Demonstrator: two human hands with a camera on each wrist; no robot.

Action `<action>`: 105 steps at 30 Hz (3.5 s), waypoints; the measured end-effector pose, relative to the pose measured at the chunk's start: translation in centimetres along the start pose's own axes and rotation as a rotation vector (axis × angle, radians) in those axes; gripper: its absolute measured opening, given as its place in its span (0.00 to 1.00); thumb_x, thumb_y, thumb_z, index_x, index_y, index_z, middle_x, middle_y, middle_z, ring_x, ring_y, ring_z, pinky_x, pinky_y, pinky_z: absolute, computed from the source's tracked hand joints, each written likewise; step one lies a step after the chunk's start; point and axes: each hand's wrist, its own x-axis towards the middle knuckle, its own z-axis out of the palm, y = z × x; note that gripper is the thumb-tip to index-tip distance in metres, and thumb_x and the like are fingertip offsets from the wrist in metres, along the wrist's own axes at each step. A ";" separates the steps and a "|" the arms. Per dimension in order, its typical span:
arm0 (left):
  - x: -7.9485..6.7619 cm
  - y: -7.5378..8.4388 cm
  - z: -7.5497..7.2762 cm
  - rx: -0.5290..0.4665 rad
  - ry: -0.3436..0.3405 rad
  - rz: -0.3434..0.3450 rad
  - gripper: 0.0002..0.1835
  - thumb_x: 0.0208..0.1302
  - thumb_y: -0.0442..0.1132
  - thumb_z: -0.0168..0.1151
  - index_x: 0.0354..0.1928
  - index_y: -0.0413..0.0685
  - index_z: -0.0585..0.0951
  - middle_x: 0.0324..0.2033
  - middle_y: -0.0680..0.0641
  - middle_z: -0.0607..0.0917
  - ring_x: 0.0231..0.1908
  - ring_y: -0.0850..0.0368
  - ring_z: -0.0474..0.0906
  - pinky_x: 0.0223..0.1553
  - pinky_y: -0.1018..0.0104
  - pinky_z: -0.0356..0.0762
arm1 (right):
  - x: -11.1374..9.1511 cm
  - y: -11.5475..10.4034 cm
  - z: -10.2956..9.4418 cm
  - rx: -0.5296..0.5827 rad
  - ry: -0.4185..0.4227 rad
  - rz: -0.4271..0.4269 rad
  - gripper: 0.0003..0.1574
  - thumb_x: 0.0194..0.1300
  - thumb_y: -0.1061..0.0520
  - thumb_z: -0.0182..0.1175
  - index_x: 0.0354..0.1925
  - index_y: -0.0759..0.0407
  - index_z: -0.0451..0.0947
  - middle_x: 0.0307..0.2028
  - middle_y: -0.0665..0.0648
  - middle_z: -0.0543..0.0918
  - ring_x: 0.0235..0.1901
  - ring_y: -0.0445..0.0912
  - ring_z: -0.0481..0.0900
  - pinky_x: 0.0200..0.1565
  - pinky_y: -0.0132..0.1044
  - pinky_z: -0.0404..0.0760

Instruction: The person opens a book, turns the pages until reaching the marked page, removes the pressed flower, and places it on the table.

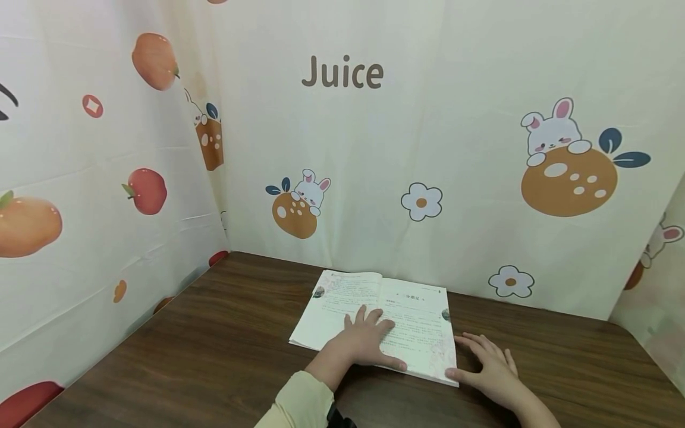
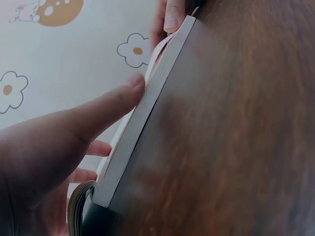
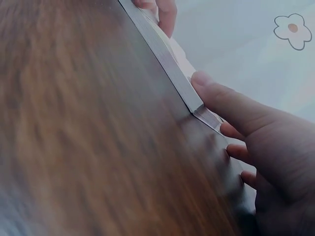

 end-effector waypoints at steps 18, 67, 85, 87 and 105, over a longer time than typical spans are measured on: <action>-0.2 -0.2 -0.9 -0.033 -0.040 0.032 0.43 0.43 0.77 0.54 0.63 0.69 0.68 0.66 0.53 0.61 0.68 0.41 0.47 0.59 0.36 0.51 | 0.1 -0.3 -0.1 0.072 -0.013 0.070 0.32 0.69 0.42 0.45 0.60 0.64 0.66 0.62 0.71 0.62 0.61 0.71 0.49 0.52 0.73 0.33; 0.5 0.2 -1.9 0.338 0.331 0.169 0.14 0.61 0.52 0.49 0.45 0.73 0.81 0.68 0.55 0.60 0.70 0.53 0.34 0.61 0.39 0.22 | 0.2 -0.5 -0.2 0.076 0.014 0.079 0.31 0.71 0.43 0.42 0.57 0.66 0.70 0.61 0.72 0.63 0.60 0.72 0.50 0.51 0.74 0.36; 0.5 0.0 -1.6 0.402 0.253 -0.030 0.21 0.59 0.49 0.54 0.56 0.70 0.76 0.69 0.51 0.57 0.70 0.51 0.36 0.61 0.38 0.22 | 0.1 -0.6 -0.2 0.088 0.013 0.074 0.31 0.71 0.43 0.42 0.57 0.66 0.70 0.61 0.73 0.63 0.61 0.72 0.49 0.52 0.73 0.36; 0.5 0.0 -1.5 0.408 0.241 -0.041 0.21 0.60 0.49 0.53 0.56 0.70 0.76 0.69 0.51 0.58 0.70 0.51 0.37 0.61 0.38 0.23 | 0.1 -0.6 -0.1 0.086 0.016 0.071 0.31 0.71 0.44 0.43 0.57 0.66 0.70 0.61 0.73 0.63 0.61 0.72 0.49 0.52 0.73 0.36; 0.7 -0.2 -0.9 0.261 0.060 -0.111 0.23 0.68 0.43 0.41 0.64 0.55 0.70 0.65 0.56 0.64 0.66 0.60 0.56 0.60 0.62 0.60 | 0.1 -0.5 -0.2 0.081 0.000 0.080 0.32 0.70 0.43 0.43 0.58 0.66 0.70 0.61 0.73 0.62 0.61 0.72 0.48 0.51 0.74 0.35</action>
